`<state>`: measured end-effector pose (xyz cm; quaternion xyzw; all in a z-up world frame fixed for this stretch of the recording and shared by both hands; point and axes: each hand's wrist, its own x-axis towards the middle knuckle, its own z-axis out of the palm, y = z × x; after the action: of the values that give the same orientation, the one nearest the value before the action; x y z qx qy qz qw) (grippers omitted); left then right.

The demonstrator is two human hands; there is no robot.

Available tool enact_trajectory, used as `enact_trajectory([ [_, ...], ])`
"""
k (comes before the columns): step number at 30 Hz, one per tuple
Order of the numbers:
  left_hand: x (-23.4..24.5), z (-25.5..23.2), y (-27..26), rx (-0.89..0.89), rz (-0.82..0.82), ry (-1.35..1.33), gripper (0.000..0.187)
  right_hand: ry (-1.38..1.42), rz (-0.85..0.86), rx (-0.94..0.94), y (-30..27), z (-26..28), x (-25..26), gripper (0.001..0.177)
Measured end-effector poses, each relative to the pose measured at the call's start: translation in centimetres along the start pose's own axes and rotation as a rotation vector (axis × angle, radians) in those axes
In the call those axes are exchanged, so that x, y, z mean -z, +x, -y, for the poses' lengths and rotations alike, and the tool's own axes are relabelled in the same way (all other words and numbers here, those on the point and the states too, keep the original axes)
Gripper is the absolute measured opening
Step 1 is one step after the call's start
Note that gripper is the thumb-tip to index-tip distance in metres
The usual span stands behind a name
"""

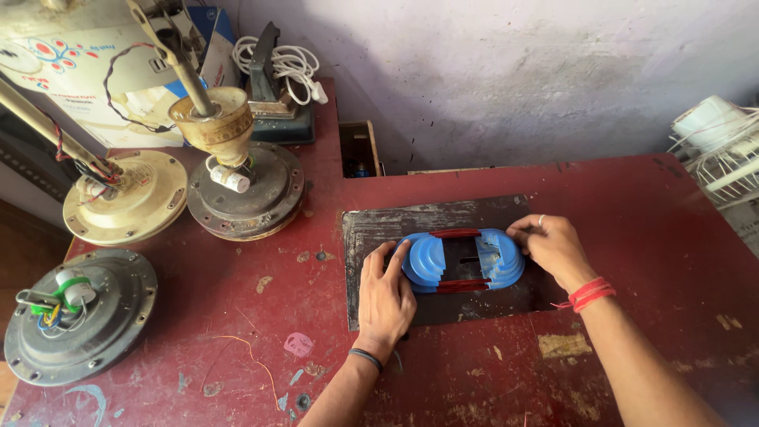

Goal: The person winds red insulated wire around a blue plastic jig mounted on a workbench. They repeatedly wrap the wire by hand, then use pliers to cut the wire and tuck the end into the coil.

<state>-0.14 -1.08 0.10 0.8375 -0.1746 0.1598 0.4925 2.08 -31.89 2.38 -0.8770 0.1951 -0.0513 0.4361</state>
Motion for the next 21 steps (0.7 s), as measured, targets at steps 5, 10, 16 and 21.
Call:
enact_trajectory([
  [5,0.6,-0.6,0.0,-0.159,0.084,0.068,0.084,0.007,-0.148,-0.009,-2.6,0.0,-0.7,0.014],
  [10,0.1,-0.8,0.5,-0.136,0.226,0.171,0.102,0.037,-0.172,-0.132,-4.4,-0.1,-0.8,0.015],
  [16,-0.3,-0.5,0.1,-0.131,0.211,0.184,0.098,-0.166,-0.334,0.052,-8.1,-1.3,-1.7,0.018],
  [21,-0.6,-0.5,-0.2,-0.14,0.192,0.187,0.099,-0.385,-0.38,0.106,-11.6,-0.6,-2.7,0.018],
])
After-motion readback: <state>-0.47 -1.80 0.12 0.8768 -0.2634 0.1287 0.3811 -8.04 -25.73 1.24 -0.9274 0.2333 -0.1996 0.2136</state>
